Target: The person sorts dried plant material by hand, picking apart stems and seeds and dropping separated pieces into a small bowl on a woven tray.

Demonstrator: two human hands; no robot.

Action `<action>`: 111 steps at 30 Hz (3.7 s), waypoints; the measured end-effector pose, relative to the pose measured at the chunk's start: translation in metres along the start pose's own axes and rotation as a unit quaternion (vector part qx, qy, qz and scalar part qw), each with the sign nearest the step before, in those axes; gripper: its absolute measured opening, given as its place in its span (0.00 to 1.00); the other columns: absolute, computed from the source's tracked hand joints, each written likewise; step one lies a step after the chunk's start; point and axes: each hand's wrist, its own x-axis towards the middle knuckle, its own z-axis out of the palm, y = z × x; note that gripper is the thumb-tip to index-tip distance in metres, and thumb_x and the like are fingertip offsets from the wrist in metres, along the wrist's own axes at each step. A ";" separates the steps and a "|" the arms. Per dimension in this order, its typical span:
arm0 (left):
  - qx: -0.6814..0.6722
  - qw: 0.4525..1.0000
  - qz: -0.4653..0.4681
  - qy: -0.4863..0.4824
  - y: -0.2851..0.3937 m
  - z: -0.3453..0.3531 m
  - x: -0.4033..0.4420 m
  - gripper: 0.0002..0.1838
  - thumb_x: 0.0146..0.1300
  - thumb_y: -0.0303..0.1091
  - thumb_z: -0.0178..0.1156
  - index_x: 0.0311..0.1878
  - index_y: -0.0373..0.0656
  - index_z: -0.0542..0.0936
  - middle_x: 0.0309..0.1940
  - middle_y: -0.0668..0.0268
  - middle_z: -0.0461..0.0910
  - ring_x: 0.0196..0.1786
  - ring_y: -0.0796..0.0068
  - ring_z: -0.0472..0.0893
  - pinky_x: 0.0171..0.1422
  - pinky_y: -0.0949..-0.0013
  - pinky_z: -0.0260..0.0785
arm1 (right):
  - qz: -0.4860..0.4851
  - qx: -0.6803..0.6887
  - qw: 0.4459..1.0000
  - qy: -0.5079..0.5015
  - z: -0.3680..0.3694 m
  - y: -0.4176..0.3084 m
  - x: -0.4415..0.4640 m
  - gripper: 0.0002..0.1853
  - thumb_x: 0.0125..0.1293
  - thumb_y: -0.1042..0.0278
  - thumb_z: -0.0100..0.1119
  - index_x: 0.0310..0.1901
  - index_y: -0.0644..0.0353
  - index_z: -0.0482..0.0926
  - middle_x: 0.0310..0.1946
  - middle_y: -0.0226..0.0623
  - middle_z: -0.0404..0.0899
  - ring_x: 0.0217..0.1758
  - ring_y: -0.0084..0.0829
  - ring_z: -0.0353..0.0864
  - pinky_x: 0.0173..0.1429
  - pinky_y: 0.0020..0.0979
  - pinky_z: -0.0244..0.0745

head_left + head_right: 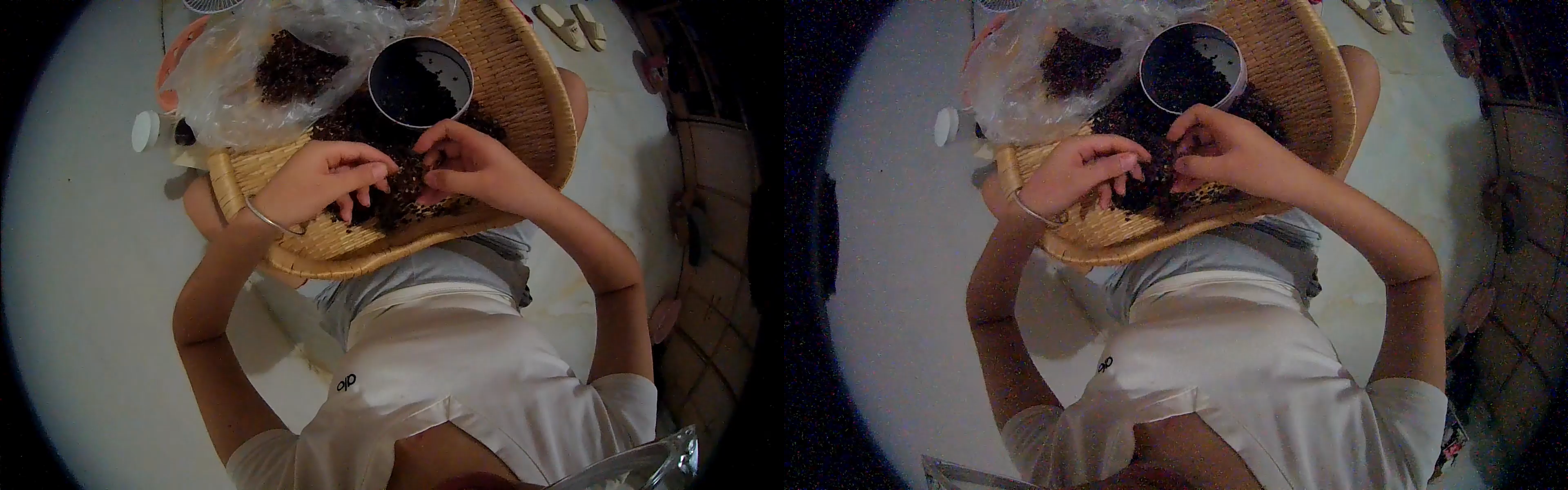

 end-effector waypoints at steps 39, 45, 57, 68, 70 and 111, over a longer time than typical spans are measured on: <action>-0.177 0.979 0.092 0.030 0.062 -0.015 0.042 0.16 0.63 0.40 0.52 0.46 0.36 0.75 0.36 0.66 0.77 0.36 0.81 0.75 0.34 0.78 0.70 | -0.305 -0.441 0.840 0.079 -0.030 -0.081 0.036 0.16 0.55 0.71 0.62 0.44 0.61 0.71 0.32 0.29 0.73 0.32 0.18 0.74 0.34 0.20 0.70; -0.180 0.979 0.083 0.053 0.072 -0.017 0.069 0.14 0.64 0.39 0.51 0.43 0.38 0.75 0.34 0.68 0.77 0.35 0.82 0.76 0.29 0.77 0.69 | -0.258 -0.361 0.890 0.108 -0.052 -0.081 0.048 0.15 0.54 0.64 0.62 0.41 0.58 0.73 0.31 0.34 0.73 0.33 0.28 0.75 0.35 0.27 0.71; -0.221 0.974 0.048 0.005 0.068 -0.025 0.081 0.17 0.66 0.39 0.45 0.47 0.34 0.71 0.37 0.61 0.76 0.38 0.75 0.76 0.35 0.72 0.73 | -0.209 -0.269 0.935 0.095 -0.068 -0.068 0.060 0.07 0.60 0.72 0.56 0.40 0.61 0.75 0.37 0.28 0.70 0.37 0.17 0.71 0.37 0.19 0.67; -0.286 0.955 0.074 -0.018 0.072 -0.026 0.078 0.19 0.67 0.36 0.41 0.51 0.27 0.68 0.44 0.52 0.74 0.47 0.63 0.76 0.53 0.62 0.70 | -0.254 -0.295 0.917 0.085 -0.075 -0.065 0.061 0.11 0.58 0.74 0.56 0.43 0.62 0.74 0.40 0.31 0.69 0.41 0.21 0.72 0.44 0.21 0.68; -0.304 0.948 0.086 -0.026 0.071 -0.027 0.078 0.19 0.67 0.35 0.41 0.51 0.26 0.67 0.45 0.52 0.74 0.48 0.63 0.76 0.55 0.62 0.69 | -0.289 -0.309 0.902 0.085 -0.075 -0.066 0.060 0.11 0.57 0.74 0.57 0.43 0.61 0.74 0.40 0.32 0.69 0.41 0.21 0.72 0.43 0.22 0.68; -0.329 0.938 0.108 -0.018 0.057 -0.022 0.078 0.19 0.68 0.34 0.38 0.57 0.31 0.64 0.52 0.54 0.70 0.54 0.61 0.72 0.62 0.58 0.63 | -0.315 -0.450 0.819 0.164 -0.059 -0.062 0.062 0.08 0.49 0.67 0.62 0.31 0.57 0.77 0.31 0.33 0.70 0.36 0.33 0.73 0.37 0.29 0.69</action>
